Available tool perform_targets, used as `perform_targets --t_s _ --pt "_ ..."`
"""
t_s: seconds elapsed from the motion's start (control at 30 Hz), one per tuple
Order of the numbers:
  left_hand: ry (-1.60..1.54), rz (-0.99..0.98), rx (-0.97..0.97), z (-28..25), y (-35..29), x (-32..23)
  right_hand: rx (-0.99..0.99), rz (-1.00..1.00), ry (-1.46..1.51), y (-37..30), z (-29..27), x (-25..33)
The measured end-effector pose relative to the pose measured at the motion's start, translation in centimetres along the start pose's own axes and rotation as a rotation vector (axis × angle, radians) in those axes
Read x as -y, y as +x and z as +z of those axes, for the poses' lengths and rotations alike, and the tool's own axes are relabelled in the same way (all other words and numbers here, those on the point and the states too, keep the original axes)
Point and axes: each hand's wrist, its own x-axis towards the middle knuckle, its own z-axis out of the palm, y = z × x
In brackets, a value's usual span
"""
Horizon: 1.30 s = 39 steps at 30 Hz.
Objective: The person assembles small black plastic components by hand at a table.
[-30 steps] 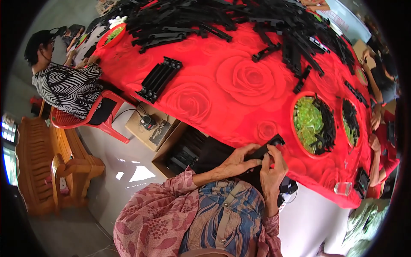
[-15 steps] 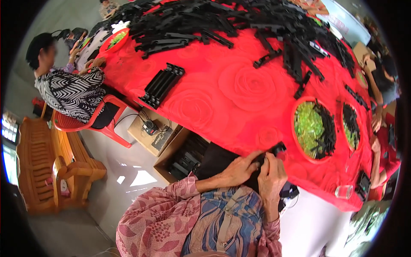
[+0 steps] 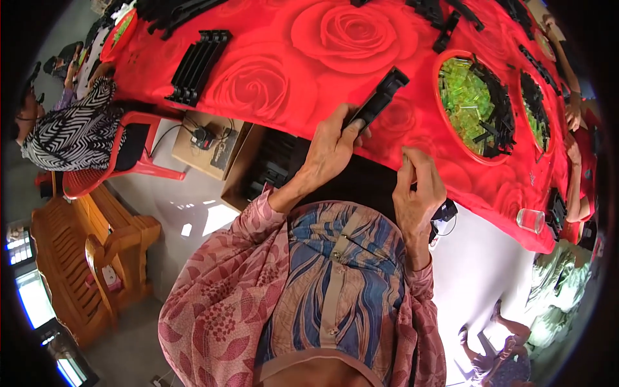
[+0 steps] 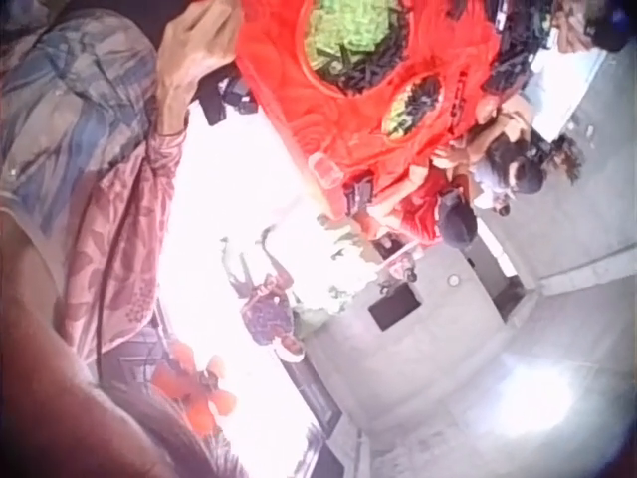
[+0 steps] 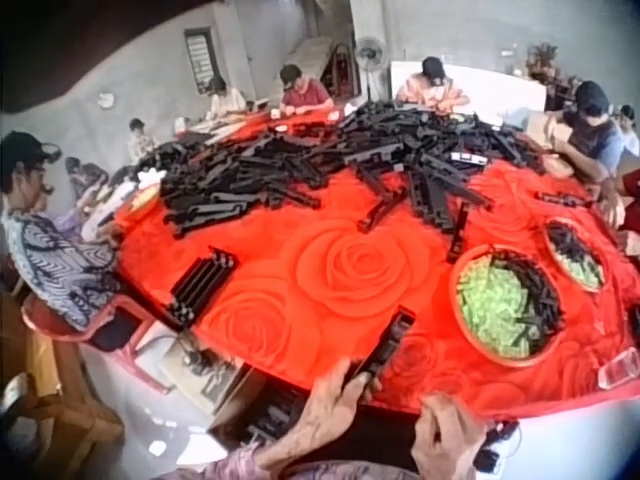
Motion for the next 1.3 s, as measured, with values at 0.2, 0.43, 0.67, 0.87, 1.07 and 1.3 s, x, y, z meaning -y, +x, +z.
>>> perform_targets --t_s 0.2,0.43,0.67,0.87,1.07,1.3 --pt "-0.03 0.04 -0.054 -0.4 -0.5 0.5 0.078 -0.003 -0.023 -0.3 0.4 -0.1" --pt "0.014 0.05 -0.054 -0.2 -1.0 1.4 0.117 -0.028 -0.038 -0.7 0.5 -0.3" --pt "-0.03 0.067 -0.136 -0.5 0.0 2.0 0.123 0.0 -0.02 -0.6 0.5 -0.5" --pt "-0.087 -0.09 -0.012 -0.8 0.0 1.7 0.159 0.016 -0.052 -0.6 0.4 -0.7" --pt "-0.187 -0.159 0.012 -1.4 -0.8 0.7 0.202 0.013 -0.076 -0.8 0.5 -0.9" --pt "-0.203 -0.107 -0.061 -1.5 -0.8 0.6 0.297 0.013 -0.119 -1.1 0.6 -1.1"
